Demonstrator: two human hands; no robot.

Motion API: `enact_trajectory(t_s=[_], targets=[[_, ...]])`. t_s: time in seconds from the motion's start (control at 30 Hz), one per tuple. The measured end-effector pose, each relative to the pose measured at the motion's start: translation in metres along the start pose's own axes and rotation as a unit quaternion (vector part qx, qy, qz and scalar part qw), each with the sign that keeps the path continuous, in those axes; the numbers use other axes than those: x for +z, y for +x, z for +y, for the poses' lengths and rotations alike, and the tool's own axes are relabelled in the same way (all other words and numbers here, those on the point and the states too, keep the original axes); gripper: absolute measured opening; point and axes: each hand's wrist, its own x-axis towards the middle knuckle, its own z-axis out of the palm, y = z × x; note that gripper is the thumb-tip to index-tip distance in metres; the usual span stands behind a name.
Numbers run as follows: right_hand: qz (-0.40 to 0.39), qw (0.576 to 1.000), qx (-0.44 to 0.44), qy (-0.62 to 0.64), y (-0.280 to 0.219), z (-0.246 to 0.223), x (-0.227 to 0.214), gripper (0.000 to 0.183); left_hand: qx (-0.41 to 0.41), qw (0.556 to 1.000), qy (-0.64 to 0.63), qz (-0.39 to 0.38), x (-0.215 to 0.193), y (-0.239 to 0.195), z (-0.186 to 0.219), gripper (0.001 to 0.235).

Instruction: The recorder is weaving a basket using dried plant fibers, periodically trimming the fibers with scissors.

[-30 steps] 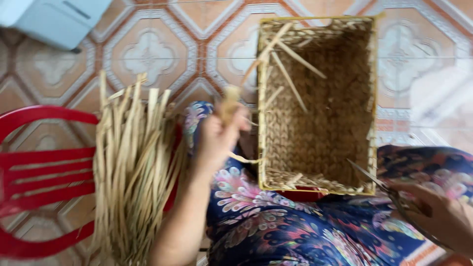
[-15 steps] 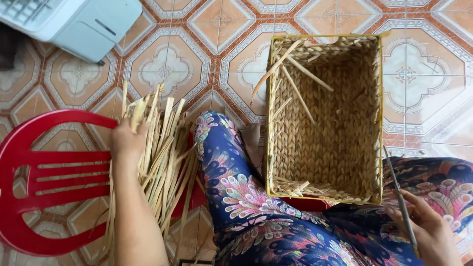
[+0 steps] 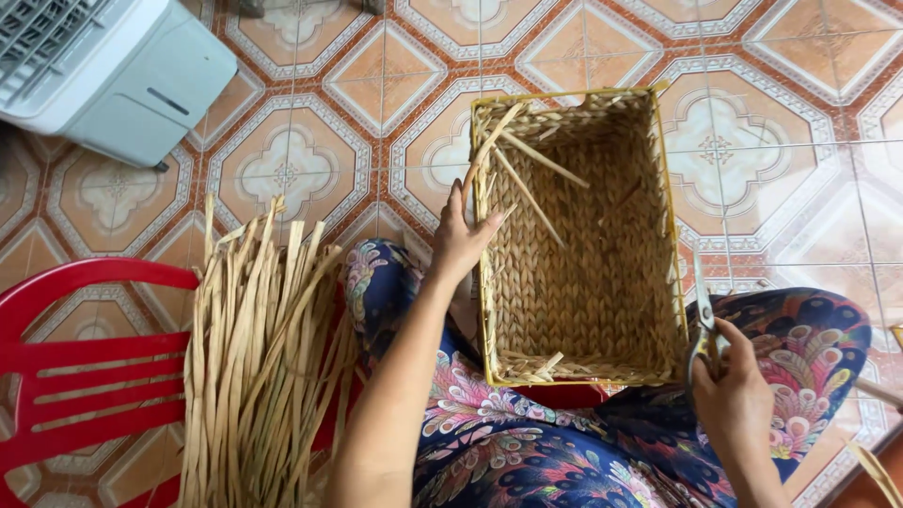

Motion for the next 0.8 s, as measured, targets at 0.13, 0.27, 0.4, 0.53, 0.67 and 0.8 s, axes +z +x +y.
enact_trajectory(t_s=[0.13, 0.27, 0.4, 0.53, 0.67, 0.8], targets=[[-0.006, 1.000, 0.011, 0.023, 0.006, -0.008, 0.007, 0.058, -0.089, 0.995, -0.043, 0.006, 0.001, 0.001, 0.049, 0.081], [-0.017, 0.999, 0.008, 0.030, 0.005, -0.015, 0.008, 0.058, -0.118, 0.991, -0.057, 0.014, 0.020, -0.003, 0.010, 0.071], [-0.031, 0.999, 0.013, 0.025, 0.002, -0.013, 0.008, 0.059, -0.048, 0.994, -0.064, 0.073, 0.003, -0.022, 0.044, 0.066], [-0.019, 0.998, 0.015, 0.062, -0.006, -0.020, 0.000, 0.058, -0.099, 0.988, -0.100, 0.071, -0.021, -0.046, 0.087, 0.065], [0.002, 0.994, -0.007, 0.110, 0.000, -0.029, -0.002, 0.058, 0.047, 0.962, -0.228, 0.140, -0.040, -0.058, 0.107, 0.059], [0.006, 0.991, -0.041, 0.130, 0.018, -0.033, 0.007, 0.057, 0.123, 0.949, -0.217, 0.191, -0.043, -0.059, 0.103, 0.052]])
